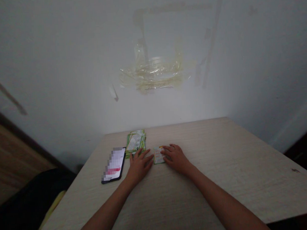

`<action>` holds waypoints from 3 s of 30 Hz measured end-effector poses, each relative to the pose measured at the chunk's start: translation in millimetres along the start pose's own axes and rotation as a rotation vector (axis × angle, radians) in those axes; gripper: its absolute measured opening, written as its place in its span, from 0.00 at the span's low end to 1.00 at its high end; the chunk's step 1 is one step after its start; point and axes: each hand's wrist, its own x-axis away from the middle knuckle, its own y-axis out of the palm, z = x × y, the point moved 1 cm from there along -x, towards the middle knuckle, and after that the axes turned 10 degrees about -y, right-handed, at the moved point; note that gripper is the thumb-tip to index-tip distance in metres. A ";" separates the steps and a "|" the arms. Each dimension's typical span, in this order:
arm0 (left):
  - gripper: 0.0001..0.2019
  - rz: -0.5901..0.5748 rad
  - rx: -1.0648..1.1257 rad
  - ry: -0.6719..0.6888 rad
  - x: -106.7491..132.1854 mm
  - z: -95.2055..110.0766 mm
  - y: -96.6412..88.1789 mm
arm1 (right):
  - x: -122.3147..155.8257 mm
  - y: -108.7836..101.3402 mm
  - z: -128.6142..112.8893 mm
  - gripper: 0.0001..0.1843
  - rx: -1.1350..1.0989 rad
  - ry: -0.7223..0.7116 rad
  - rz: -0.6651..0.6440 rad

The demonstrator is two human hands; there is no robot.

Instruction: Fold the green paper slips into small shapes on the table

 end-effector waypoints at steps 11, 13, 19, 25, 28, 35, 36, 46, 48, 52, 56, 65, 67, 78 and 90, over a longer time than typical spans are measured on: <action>0.16 -0.016 0.009 -0.007 1.6 -1.4 -0.3 | -0.8 -3.4 -4.3 0.20 0.003 -0.007 -0.030; 0.16 -0.015 0.010 -0.009 1.5 -1.0 -0.5 | -1.1 -4.1 -4.9 0.19 0.010 -0.007 -0.035; 0.16 -0.002 -0.001 -0.004 0.8 -2.0 1.5 | -1.6 -5.4 -7.6 0.19 0.032 0.008 -0.048; 0.16 0.009 -0.043 -0.009 2.6 0.7 -0.3 | -1.1 -4.5 -9.5 0.20 0.045 0.033 -0.077; 0.16 0.032 -0.057 -0.022 2.9 3.8 -2.9 | -1.6 -3.9 -9.6 0.20 0.050 0.033 -0.095; 0.16 -0.005 -0.047 0.005 1.6 5.0 -4.3 | -2.2 -4.1 -10.9 0.20 0.041 0.040 -0.101; 0.15 -0.008 -0.046 0.005 1.5 4.6 -4.3 | -2.2 -4.2 -11.2 0.20 0.037 0.043 -0.097; 0.15 -0.018 -0.055 -0.012 0.4 3.2 -3.2 | -2.9 -2.5 -5.0 0.21 -0.077 0.076 0.015; 0.15 -0.017 -0.058 -0.013 0.5 3.0 -3.0 | -2.3 -2.0 -4.2 0.21 -0.087 0.085 0.004; 0.15 -0.017 -0.049 -0.015 0.9 3.0 -2.7 | -2.1 -1.5 -4.5 0.22 -0.086 0.104 -0.037; 0.15 -0.021 -0.033 -0.022 0.8 3.4 -2.6 | -3.3 -1.6 -5.3 0.22 -0.066 0.107 -0.072; 0.17 -0.016 -0.023 -0.033 0.7 2.2 -1.9 | -6.3 -6.8 -11.8 0.19 -0.049 0.121 -0.089; 0.17 -0.018 -0.027 -0.033 0.8 2.4 -1.9 | -6.7 -7.5 -13.1 0.18 -0.048 0.126 -0.092; 0.18 -0.020 -0.043 -0.048 1.2 2.1 -1.2 | -5.5 -5.5 -13.5 0.19 -0.040 0.132 -0.121; 0.18 -0.020 -0.021 -0.061 0.5 1.8 -0.6 | -5.2 -3.8 -10.0 0.19 -0.038 0.094 -0.109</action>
